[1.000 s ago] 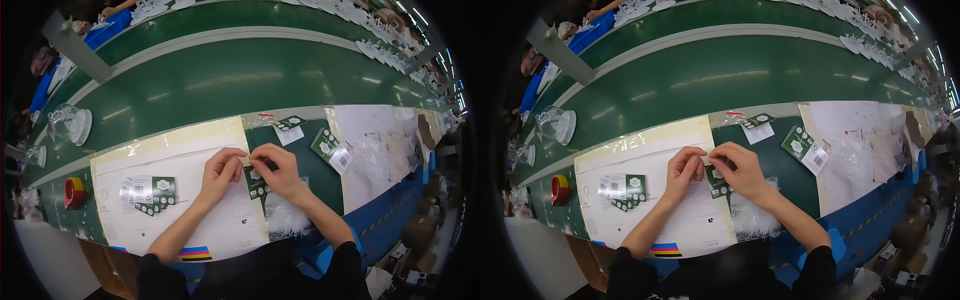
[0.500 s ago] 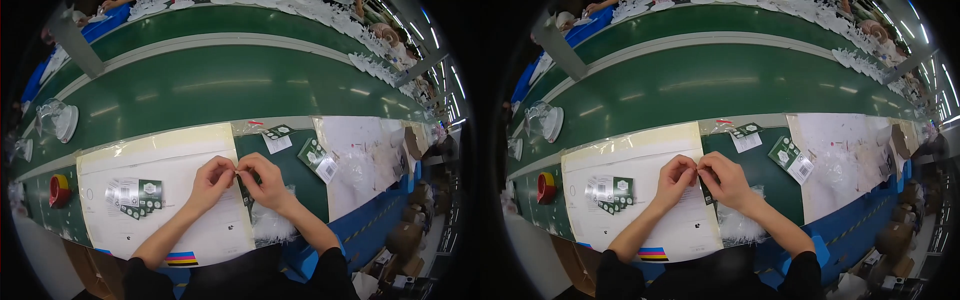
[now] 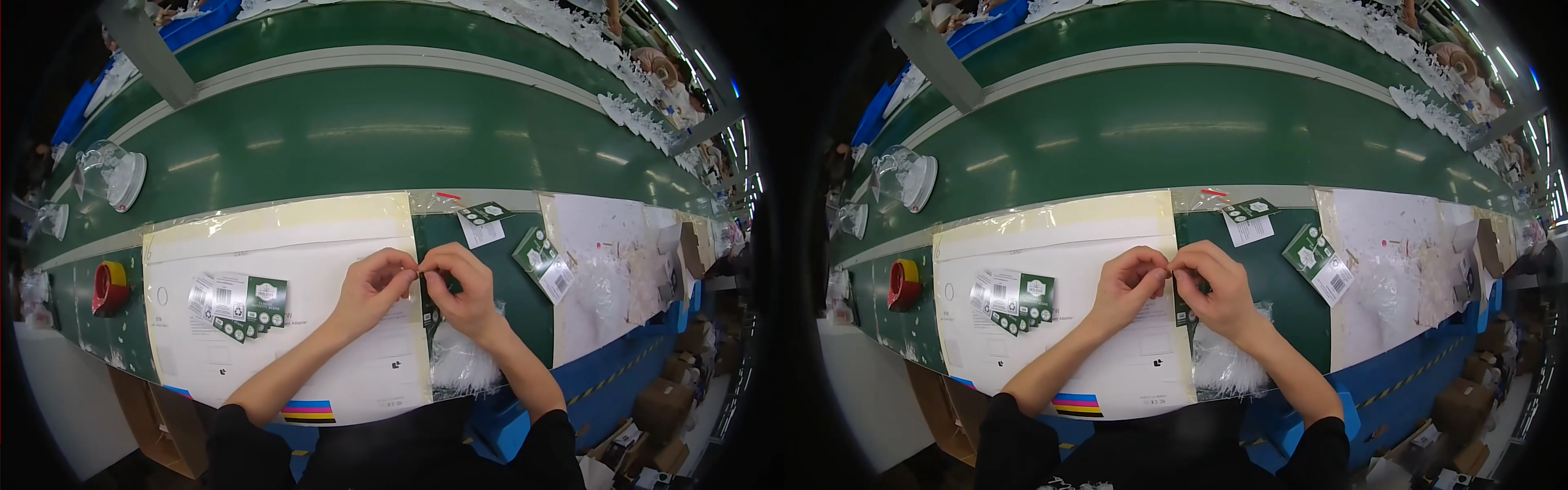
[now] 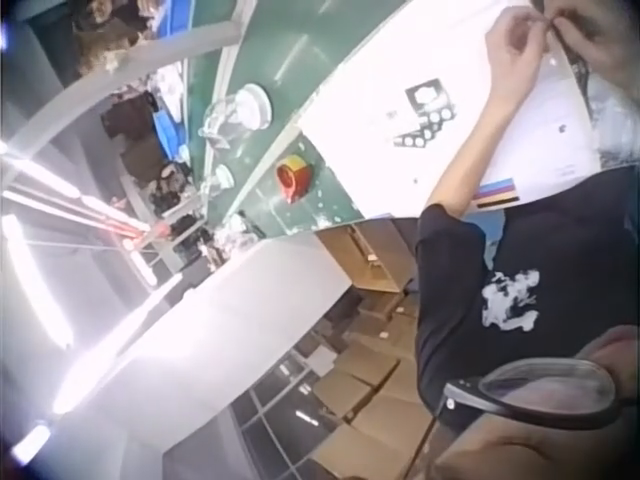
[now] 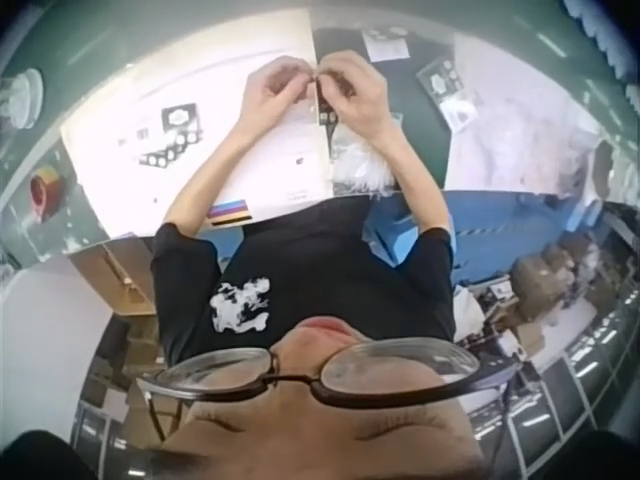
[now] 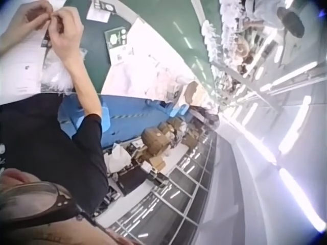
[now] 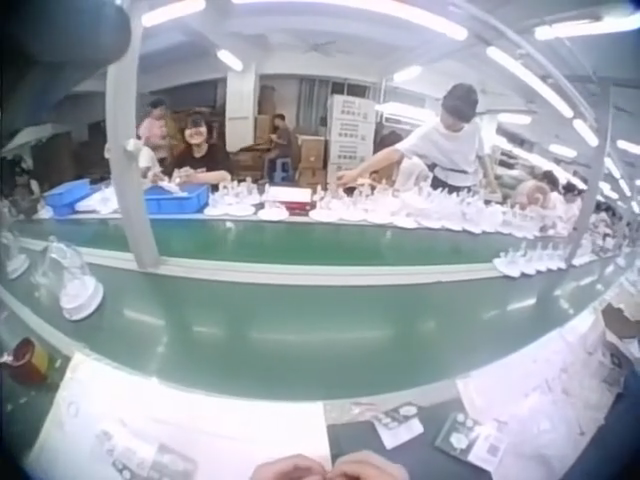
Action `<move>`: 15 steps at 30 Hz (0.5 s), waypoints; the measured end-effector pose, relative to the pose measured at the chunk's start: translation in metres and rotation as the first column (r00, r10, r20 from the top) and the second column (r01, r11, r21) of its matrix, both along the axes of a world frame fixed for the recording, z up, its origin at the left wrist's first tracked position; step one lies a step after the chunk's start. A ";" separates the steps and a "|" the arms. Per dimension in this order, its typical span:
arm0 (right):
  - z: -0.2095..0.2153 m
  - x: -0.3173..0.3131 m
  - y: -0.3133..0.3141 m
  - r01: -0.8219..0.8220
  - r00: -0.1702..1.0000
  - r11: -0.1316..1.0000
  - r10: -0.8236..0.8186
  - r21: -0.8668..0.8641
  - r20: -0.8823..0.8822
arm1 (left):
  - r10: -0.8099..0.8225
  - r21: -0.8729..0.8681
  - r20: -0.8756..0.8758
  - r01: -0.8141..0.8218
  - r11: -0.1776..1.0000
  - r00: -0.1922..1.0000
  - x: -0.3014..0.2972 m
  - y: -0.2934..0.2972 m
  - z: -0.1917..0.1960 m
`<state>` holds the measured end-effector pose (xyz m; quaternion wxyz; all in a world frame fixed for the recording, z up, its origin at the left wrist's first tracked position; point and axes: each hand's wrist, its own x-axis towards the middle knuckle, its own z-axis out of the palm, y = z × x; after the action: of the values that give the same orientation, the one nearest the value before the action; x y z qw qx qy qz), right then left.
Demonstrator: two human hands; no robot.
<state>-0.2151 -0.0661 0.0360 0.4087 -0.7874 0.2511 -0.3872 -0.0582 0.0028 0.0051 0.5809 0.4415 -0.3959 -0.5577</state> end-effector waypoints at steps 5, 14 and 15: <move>0.000 0.000 -0.001 -0.011 1.000 1.000 0.011 0.018 0.003 | 0.033 0.033 0.016 -0.034 0.999 0.999 0.000 0.000 0.000; -0.001 0.001 -0.003 -0.010 0.999 1.000 0.010 0.009 -0.032 | 0.019 0.066 0.036 -0.021 0.998 0.999 0.002 0.000 0.000; -0.001 0.001 -0.003 -0.012 0.999 1.000 0.012 0.005 -0.034 | 0.021 0.066 0.030 -0.023 0.998 0.999 0.002 0.000 0.000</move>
<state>-0.2144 -0.0690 0.0350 0.4085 -0.7944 0.2543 -0.3706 -0.0565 0.0028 0.0049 0.5662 0.4729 -0.3806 -0.5576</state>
